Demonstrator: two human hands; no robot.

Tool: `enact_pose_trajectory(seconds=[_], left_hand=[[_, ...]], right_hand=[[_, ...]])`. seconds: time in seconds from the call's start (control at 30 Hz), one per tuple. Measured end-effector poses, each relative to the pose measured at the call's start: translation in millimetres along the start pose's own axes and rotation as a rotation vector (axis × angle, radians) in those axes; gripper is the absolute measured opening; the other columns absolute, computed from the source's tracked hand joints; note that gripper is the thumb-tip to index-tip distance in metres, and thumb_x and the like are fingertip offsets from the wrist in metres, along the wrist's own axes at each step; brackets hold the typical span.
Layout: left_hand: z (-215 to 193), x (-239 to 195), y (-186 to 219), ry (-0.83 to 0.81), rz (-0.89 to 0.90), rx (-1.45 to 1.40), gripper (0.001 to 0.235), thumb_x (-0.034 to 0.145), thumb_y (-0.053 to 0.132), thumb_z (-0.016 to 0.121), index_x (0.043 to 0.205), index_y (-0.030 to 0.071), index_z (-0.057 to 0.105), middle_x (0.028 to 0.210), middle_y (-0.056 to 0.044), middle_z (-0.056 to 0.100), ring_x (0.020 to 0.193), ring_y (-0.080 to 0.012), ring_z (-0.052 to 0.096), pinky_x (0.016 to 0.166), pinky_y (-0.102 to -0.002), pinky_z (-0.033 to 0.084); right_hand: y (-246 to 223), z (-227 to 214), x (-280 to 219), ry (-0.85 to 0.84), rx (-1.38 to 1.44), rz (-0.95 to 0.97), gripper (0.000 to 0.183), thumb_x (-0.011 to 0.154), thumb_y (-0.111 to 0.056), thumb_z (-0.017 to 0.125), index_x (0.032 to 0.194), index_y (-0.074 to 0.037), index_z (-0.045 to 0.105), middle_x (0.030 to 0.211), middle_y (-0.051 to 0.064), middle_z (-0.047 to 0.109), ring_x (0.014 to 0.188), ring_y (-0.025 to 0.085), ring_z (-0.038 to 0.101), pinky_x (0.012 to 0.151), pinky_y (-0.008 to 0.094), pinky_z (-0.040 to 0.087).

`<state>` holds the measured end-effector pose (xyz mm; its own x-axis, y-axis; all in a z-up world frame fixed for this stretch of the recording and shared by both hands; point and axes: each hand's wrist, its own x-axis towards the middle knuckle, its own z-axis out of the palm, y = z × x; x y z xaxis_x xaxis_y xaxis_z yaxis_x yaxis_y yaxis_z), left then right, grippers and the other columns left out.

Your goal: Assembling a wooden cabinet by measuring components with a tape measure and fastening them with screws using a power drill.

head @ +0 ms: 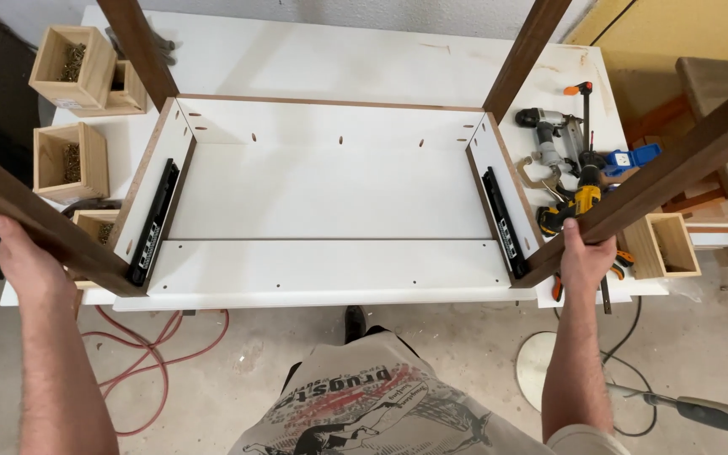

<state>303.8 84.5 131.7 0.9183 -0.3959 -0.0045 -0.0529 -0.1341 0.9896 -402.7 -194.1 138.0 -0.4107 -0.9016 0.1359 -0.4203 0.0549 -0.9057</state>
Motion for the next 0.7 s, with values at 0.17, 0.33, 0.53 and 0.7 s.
enact_pose_trajectory(seconds=[0.17,0.33,0.53,0.7], left_hand=[[10,23,45,-0.056,0.063,0.207,0.107,0.089,0.096,0.029,0.139,0.007,0.057,0.136,-0.006,0.064,0.123,-0.0212,0.061,0.096,-0.033,0.051],[22,79,56,-0.084,0.153,0.333,0.1,0.099,0.095,0.028,0.126,0.007,0.068,0.123,-0.007,0.069,0.107,-0.0204,0.063,0.083,-0.036,0.05],[41,84,96,-0.126,0.277,0.235,0.085,0.099,0.091,0.042,0.125,0.013,0.063,0.111,0.004,0.06,0.102,-0.0103,0.056,0.085,-0.027,0.046],[17,-36,58,0.369,0.419,0.05,0.041,0.111,0.048,0.069,0.086,0.017,0.063,0.085,0.006,0.067,0.083,-0.0091,0.061,0.083,-0.03,0.057]], right_hand=[[-48,-4,25,-0.086,-0.105,-0.035,0.045,0.095,-0.041,0.073,0.121,-0.005,0.064,0.111,0.007,0.071,0.104,0.023,0.066,0.089,0.038,0.056],[-91,4,45,-0.111,-0.145,-0.05,0.046,0.095,-0.045,0.072,0.116,-0.004,0.067,0.109,0.006,0.073,0.101,0.022,0.068,0.088,0.038,0.057],[-131,14,63,-0.119,-0.199,-0.044,0.04,0.095,-0.054,0.069,0.101,-0.014,0.067,0.092,-0.003,0.068,0.086,0.014,0.064,0.079,0.032,0.052],[-141,21,87,-0.13,-0.252,0.007,0.054,0.091,-0.063,0.068,0.112,-0.012,0.067,0.1,-0.004,0.069,0.089,0.015,0.065,0.08,0.032,0.051]])
